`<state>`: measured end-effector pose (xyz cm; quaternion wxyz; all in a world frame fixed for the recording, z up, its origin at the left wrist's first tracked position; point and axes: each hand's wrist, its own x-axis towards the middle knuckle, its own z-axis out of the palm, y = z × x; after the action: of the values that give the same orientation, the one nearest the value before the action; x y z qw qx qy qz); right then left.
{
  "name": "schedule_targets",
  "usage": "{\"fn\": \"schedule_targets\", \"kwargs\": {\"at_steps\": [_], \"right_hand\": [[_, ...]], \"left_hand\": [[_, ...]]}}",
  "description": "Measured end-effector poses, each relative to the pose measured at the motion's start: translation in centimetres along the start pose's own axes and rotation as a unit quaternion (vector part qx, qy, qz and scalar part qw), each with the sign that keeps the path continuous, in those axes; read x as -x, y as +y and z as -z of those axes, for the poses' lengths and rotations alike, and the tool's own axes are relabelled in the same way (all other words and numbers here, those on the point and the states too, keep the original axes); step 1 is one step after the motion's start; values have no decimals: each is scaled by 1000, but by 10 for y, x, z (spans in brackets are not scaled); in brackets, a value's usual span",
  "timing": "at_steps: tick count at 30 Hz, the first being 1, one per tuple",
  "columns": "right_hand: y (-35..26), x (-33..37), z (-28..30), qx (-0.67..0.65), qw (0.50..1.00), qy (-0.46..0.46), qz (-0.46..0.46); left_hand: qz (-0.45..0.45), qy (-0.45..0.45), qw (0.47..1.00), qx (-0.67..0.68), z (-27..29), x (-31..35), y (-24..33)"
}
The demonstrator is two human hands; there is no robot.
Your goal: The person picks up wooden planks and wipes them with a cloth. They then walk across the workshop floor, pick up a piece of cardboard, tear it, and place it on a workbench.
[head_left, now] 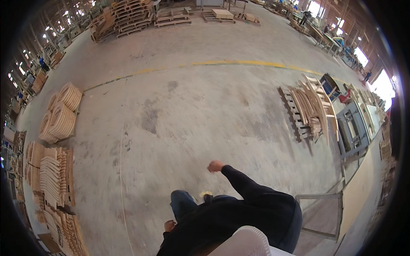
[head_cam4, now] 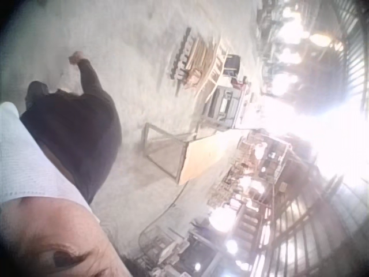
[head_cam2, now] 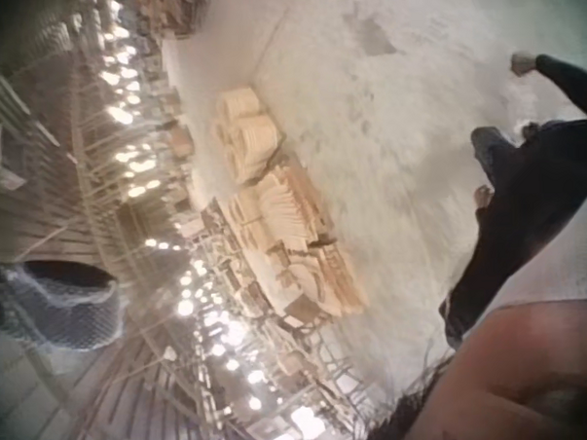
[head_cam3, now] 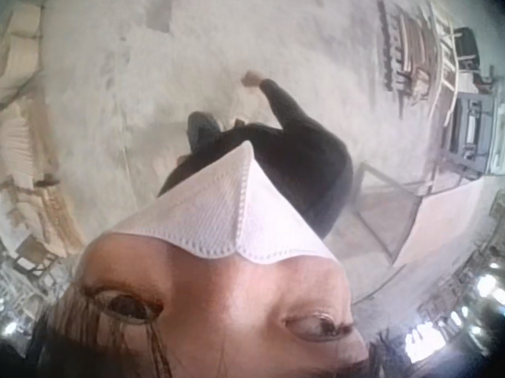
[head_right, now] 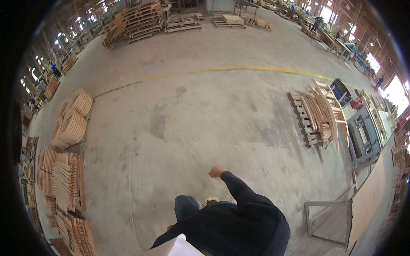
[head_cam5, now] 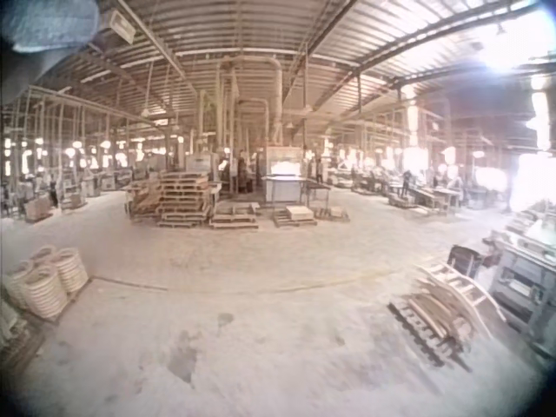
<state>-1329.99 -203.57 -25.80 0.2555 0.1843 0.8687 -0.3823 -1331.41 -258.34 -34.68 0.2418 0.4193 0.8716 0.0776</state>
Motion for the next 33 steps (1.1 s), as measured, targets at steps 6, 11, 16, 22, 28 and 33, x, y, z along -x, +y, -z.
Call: {"fn": "schedule_targets", "kwargs": {"at_steps": [6,11,16,22,28,33], "right_hand": [[-114,-176,96,95,990,66,86],[-158,-252,151,-38,990,-60,-118],[-125,-311,139,-156,953,-72,-249],[-162,-398,187,-196,912,-132,-336],[-228,-608,333,-204,929,-58,-303],[-318,-821,489,-144,981,15,-126]], "left_hand": [[28,-47,998,-30,86,-126,-124],[82,-85,992,-33,214,-275,-241],[95,131,972,173,367,-457,-351],[261,160,828,471,487,-619,-402],[334,-21,768,546,512,-689,-482],[214,-36,893,394,510,-756,-575]]}}
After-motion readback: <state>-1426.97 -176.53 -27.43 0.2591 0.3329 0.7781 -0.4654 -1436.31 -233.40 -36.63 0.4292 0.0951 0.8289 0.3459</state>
